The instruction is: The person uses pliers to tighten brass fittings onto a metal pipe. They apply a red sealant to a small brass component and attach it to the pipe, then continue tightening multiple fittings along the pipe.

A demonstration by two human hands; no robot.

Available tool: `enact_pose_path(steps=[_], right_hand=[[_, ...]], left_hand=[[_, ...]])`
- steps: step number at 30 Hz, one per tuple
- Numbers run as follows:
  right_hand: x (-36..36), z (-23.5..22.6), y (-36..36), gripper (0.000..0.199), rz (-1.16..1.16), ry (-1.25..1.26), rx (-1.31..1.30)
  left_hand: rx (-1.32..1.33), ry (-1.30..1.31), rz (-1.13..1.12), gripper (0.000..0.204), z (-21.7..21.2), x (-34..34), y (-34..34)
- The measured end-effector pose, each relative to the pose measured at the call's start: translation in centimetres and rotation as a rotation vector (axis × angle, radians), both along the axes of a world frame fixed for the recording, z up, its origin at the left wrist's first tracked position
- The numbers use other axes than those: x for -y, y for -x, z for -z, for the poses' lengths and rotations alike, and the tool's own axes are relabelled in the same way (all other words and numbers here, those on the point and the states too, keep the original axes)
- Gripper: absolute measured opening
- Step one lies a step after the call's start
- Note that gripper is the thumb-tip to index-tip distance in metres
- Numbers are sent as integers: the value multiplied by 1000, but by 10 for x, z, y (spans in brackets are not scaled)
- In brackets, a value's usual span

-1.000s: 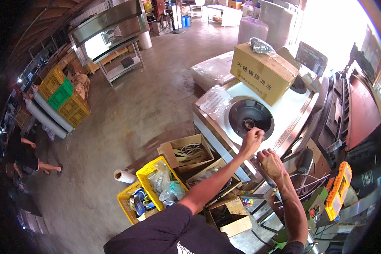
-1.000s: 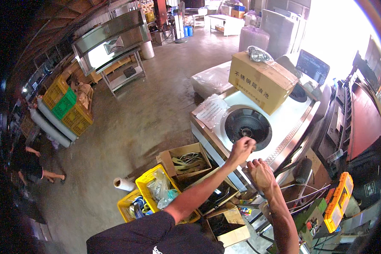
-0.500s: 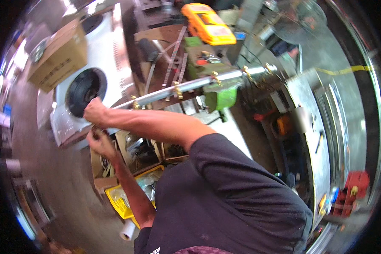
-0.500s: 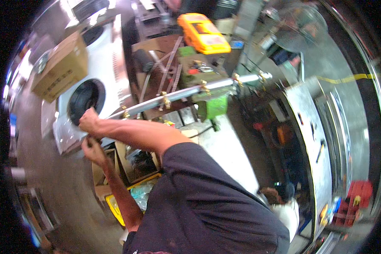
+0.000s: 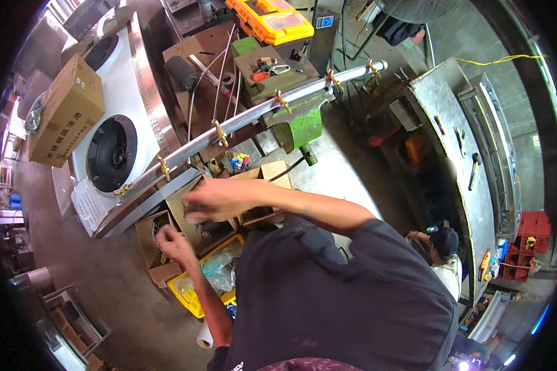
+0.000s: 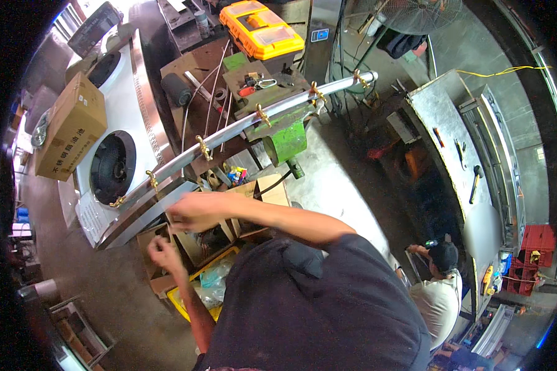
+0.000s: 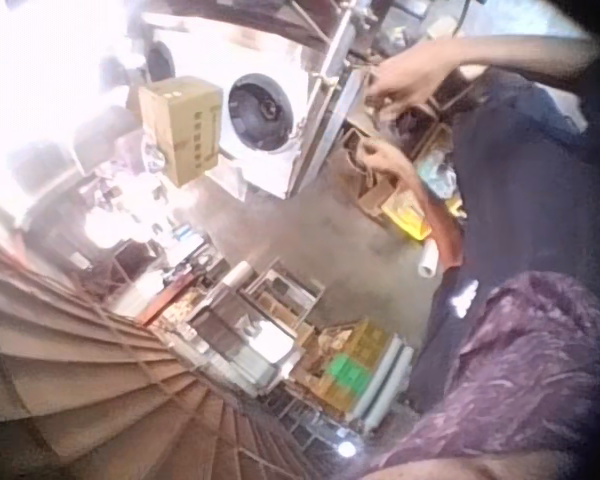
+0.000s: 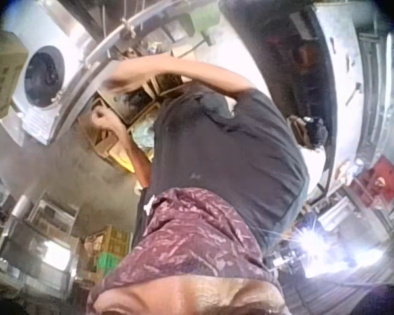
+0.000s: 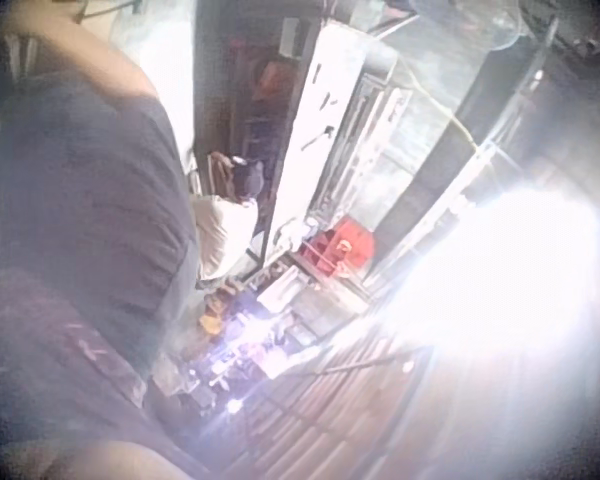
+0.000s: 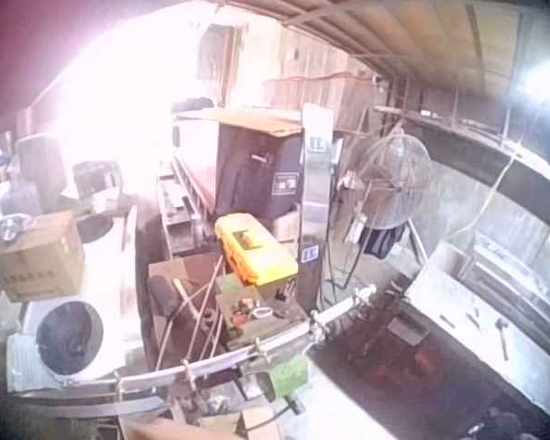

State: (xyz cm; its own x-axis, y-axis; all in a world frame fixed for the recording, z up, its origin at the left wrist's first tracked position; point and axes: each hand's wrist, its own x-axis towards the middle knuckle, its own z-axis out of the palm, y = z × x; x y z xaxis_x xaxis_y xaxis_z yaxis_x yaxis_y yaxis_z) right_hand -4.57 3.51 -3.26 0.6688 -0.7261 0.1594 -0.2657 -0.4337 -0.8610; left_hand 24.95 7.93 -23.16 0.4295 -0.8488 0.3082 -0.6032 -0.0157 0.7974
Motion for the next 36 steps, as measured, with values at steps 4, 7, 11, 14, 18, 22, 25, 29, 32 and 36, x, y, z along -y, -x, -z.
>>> enact_pose_path(steps=[4, 7, 11, 14, 18, 22, 25, 29, 32, 36], right_hand=[[-106, 87, 142, 53, 260, -723, -162], [-201, 151, 232, 54, 753, -1003, -18], [-276, 234, 362, 26, 1308, -778, 221], [-315, 249, 490, 32, 1643, -671, 146], [-365, 247, 681, 21, 2035, -105, -308], [-423, 268, 865, 26, 2347, -242, -555], [-465, 292, 974, 34, 2204, -211, -955], [-511, 306, 1075, 48, 2187, 87, -1227], [-519, 307, 1112, 75, 2007, -165, -1422], [-519, 315, 1137, 62, 1971, -273, -1269]], left_hand=[[-242, -511, 497, 15, -7, -30, 96], [-294, -606, 723, 18, 29, -39, 155], [-134, -731, 966, 22, 30, -33, 239], [17, -853, 1071, 22, 61, -34, 283], [52, -1042, 1069, 21, 86, -62, 338], [576, -1128, 1262, 18, 102, -86, 354], [636, -1017, 1387, 20, 73, -101, 418], [485, -1354, 1012, 27, 48, -93, 506], [574, -1255, 1203, 29, 31, -84, 576], [406, -1302, 1041, 29, 35, -83, 606]])
